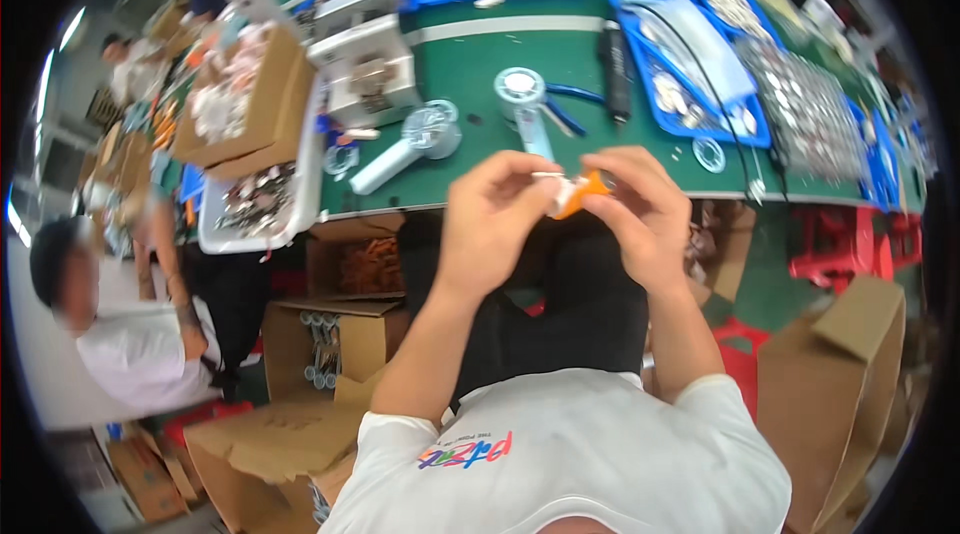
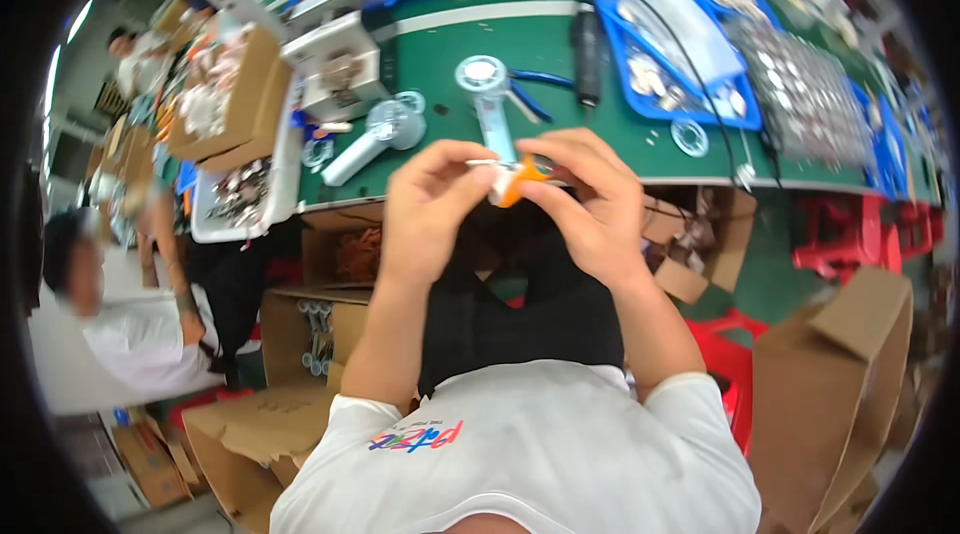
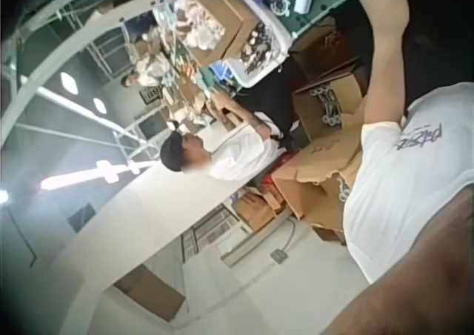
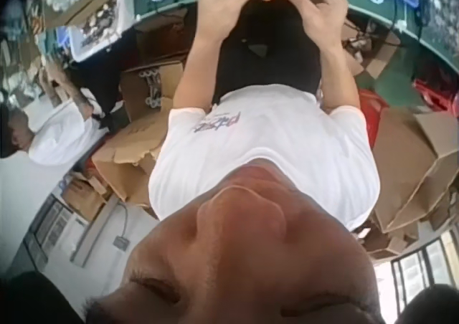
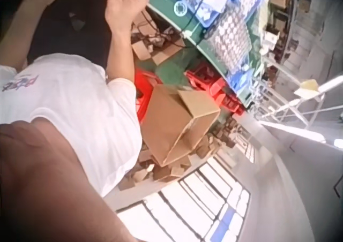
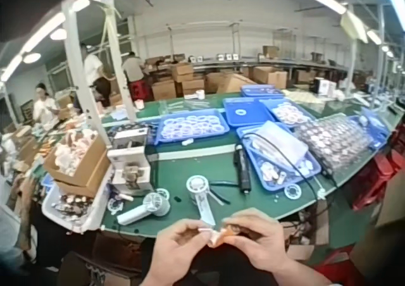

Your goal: Assemble handheld portable fans by installing batteries, internal components, and fastening the plastic casing.

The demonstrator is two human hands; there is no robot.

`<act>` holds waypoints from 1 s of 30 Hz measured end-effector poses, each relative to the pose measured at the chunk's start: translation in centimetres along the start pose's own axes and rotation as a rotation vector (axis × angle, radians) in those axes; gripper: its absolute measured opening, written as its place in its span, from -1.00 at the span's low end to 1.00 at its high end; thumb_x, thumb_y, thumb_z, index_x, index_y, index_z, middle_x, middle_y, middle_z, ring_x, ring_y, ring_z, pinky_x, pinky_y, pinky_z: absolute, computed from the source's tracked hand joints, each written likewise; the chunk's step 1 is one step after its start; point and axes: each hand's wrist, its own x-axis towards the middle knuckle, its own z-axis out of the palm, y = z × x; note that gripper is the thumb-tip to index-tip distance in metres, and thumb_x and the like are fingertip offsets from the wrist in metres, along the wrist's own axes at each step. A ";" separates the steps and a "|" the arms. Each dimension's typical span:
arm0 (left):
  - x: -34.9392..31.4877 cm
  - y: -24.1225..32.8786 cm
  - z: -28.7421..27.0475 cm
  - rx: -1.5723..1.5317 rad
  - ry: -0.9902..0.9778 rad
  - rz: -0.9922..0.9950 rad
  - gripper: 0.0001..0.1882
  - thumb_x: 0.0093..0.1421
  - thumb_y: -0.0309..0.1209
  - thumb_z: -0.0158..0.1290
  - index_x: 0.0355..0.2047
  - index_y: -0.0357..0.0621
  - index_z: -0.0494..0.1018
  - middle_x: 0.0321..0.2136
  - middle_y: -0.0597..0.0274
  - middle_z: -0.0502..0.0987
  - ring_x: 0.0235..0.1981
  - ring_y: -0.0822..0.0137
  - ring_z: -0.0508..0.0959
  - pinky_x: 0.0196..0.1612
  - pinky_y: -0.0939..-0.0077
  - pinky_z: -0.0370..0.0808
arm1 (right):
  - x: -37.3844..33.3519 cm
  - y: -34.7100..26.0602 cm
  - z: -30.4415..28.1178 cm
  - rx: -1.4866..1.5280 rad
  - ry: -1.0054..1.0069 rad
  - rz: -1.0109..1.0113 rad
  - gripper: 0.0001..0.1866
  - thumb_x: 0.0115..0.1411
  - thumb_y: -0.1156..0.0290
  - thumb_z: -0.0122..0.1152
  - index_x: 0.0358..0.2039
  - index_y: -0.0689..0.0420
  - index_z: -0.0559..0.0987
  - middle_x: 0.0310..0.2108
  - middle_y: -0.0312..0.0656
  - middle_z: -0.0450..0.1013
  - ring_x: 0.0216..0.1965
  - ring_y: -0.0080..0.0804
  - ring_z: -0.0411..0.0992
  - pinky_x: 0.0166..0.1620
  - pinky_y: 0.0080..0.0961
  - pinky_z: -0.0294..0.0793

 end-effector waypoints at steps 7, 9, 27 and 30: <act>0.0 0.1 -0.5 -0.170 -0.187 0.051 -0.56 0.25 -0.60 0.22 0.16 -0.35 0.54 0.00 0.03 0.65 0.03 0.23 0.59 0.14 0.48 0.51 | -0.8 0.5 -0.4 0.285 -0.079 0.027 -0.63 0.17 0.69 0.39 0.02 0.27 0.71 0.00 -0.11 0.51 -0.09 -0.37 0.46 -0.03 -0.58 0.44; 0.1 0.4 -1.3 -0.173 -0.263 0.078 -0.54 0.23 -0.59 0.24 0.17 -0.33 0.54 0.00 0.04 0.65 0.04 0.23 0.59 0.13 0.49 0.50 | -0.7 0.6 -0.4 0.273 -0.063 0.020 -0.63 0.17 0.68 0.40 0.02 0.26 0.71 -0.01 -0.12 0.52 -0.11 -0.40 0.47 -0.04 -0.60 0.45; -0.1 -0.9 0.1 0.607 -0.032 0.504 -0.76 0.03 -0.69 0.30 -0.27 -0.23 0.72 -0.33 0.21 0.72 -0.47 0.41 0.55 -0.40 0.55 0.47 | -0.5 0.5 -0.8 0.152 -0.075 -0.029 -0.64 0.19 0.65 0.43 0.02 0.22 0.73 -0.05 -0.16 0.56 -0.17 -0.47 0.50 -0.09 -0.62 0.52; -0.4 -0.9 0.5 0.702 0.032 0.508 -0.79 0.02 -0.69 0.30 -0.30 -0.25 0.70 -0.36 0.23 0.71 -0.47 0.43 0.55 -0.40 0.57 0.47 | -0.5 0.4 -0.5 0.128 -0.070 -0.064 -0.64 0.16 0.66 0.44 0.00 0.24 0.73 -0.07 -0.13 0.56 -0.16 -0.44 0.49 -0.10 -0.62 0.49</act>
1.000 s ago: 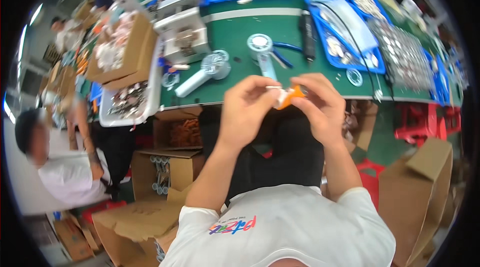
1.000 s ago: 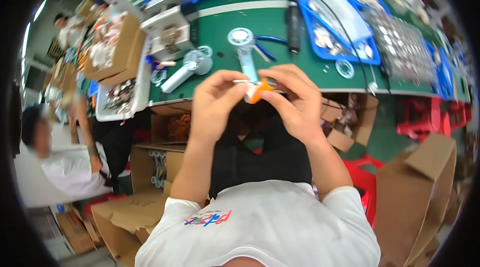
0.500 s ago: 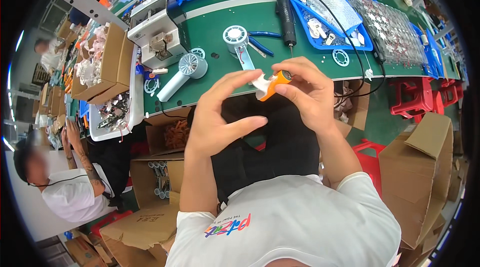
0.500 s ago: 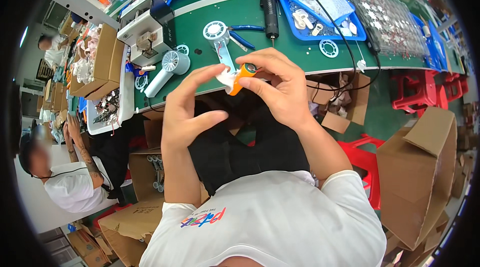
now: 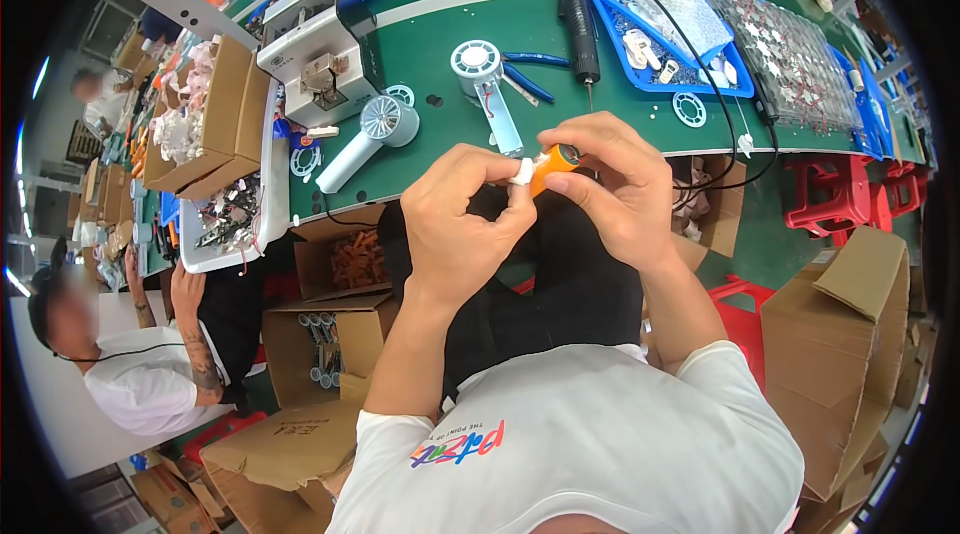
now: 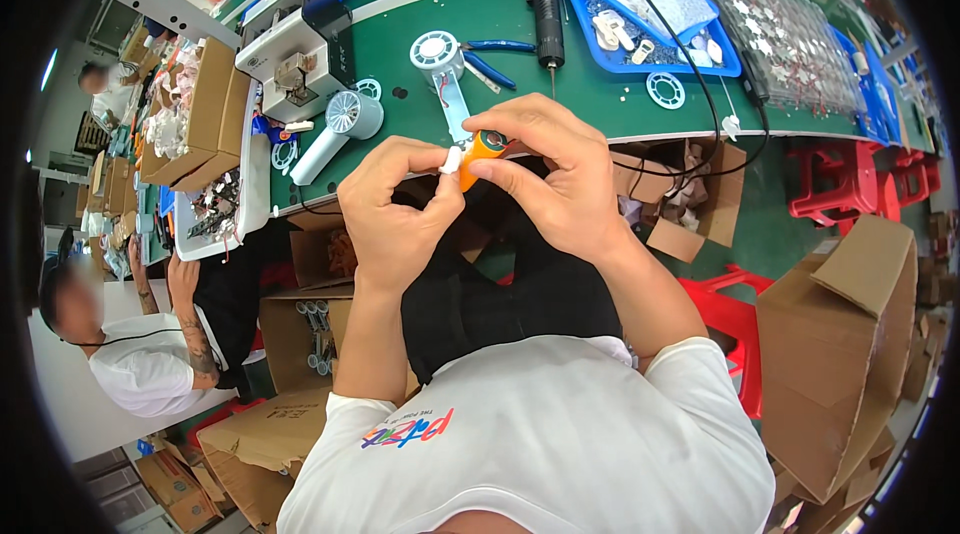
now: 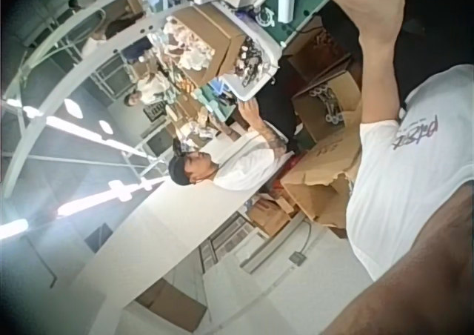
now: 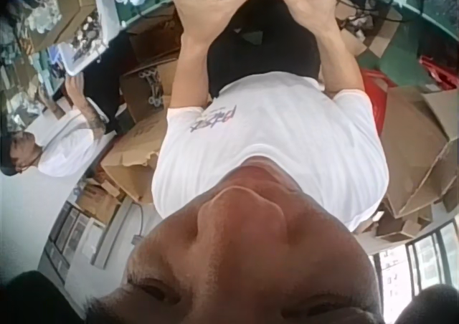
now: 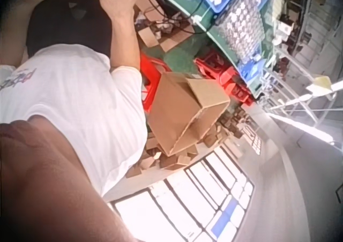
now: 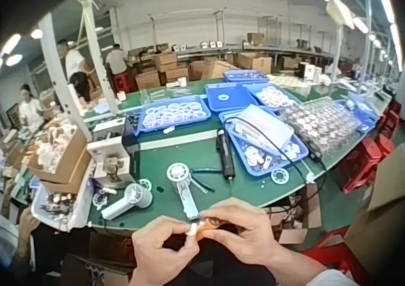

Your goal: Assemble handheld portable fans by installing batteries, internal components, and fastening the plastic casing.

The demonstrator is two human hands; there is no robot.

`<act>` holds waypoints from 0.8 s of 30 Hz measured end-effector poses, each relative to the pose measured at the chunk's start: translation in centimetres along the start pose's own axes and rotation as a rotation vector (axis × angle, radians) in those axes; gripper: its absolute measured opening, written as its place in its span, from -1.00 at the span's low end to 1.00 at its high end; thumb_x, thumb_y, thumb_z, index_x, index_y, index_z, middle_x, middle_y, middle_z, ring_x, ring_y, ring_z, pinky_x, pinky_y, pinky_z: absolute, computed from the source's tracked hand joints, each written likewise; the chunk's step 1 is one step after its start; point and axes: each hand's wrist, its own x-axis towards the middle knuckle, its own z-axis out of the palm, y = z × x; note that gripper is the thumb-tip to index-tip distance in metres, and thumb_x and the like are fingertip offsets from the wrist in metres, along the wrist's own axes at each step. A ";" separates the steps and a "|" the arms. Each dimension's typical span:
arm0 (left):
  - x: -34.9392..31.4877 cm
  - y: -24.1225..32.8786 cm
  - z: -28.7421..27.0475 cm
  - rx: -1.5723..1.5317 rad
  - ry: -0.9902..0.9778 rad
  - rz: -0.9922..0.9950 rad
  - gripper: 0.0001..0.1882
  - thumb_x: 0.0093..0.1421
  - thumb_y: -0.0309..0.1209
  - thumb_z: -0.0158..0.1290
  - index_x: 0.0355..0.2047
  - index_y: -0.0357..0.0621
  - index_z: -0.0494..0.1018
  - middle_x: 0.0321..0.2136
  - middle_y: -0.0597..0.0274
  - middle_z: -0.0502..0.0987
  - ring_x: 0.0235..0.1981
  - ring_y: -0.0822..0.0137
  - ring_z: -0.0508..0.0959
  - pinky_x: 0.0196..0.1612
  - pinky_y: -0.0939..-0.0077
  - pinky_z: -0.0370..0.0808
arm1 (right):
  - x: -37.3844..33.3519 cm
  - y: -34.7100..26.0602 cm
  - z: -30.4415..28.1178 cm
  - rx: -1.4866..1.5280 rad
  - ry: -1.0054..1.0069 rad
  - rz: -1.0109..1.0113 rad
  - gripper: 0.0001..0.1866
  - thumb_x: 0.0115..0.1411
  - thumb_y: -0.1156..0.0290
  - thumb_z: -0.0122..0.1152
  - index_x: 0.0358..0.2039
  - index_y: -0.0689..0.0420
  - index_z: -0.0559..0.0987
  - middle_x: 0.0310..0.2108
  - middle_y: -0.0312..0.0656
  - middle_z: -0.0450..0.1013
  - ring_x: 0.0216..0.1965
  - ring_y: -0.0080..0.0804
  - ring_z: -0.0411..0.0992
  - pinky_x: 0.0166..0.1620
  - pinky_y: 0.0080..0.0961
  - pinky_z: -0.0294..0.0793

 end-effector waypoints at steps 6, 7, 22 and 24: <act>-0.2 0.3 0.8 -0.026 0.069 -0.164 -0.85 0.04 -0.68 0.29 -0.35 -0.29 0.66 -0.41 0.26 0.69 -0.47 0.47 0.54 -0.39 0.63 0.48 | -0.1 0.5 0.4 -0.028 0.035 -0.099 -0.64 0.13 0.65 0.45 -0.02 0.27 0.72 -0.08 -0.09 0.56 -0.16 -0.39 0.48 -0.11 -0.59 0.46; -0.2 0.4 0.9 -0.070 0.080 -0.215 -0.87 0.05 -0.68 0.28 -0.35 -0.30 0.65 -0.42 0.27 0.68 -0.47 0.48 0.54 -0.38 0.64 0.49 | -0.1 0.6 0.5 -0.029 0.046 -0.121 -0.64 0.13 0.64 0.45 -0.02 0.27 0.72 -0.08 -0.08 0.56 -0.16 -0.38 0.48 -0.11 -0.58 0.46; 0.7 -2.2 -2.9 -0.916 -0.494 -0.560 -0.55 0.13 -0.66 0.35 0.07 -0.40 0.62 -0.15 0.06 0.72 -0.24 0.35 0.66 -0.06 0.57 0.62 | -1.1 0.7 -0.6 0.382 -0.082 0.127 -0.66 0.21 0.68 0.40 0.02 0.28 0.72 -0.09 -0.12 0.56 -0.19 -0.42 0.51 -0.08 -0.61 0.52; 0.6 -2.3 -3.5 -0.901 -0.497 -0.524 -0.50 0.12 -0.66 0.36 0.11 -0.38 0.59 -0.14 0.06 0.72 -0.22 0.33 0.67 -0.05 0.56 0.62 | -0.8 0.8 -0.9 0.364 -0.069 0.123 -0.67 0.21 0.67 0.40 0.02 0.28 0.72 -0.09 -0.12 0.56 -0.20 -0.42 0.51 -0.09 -0.61 0.51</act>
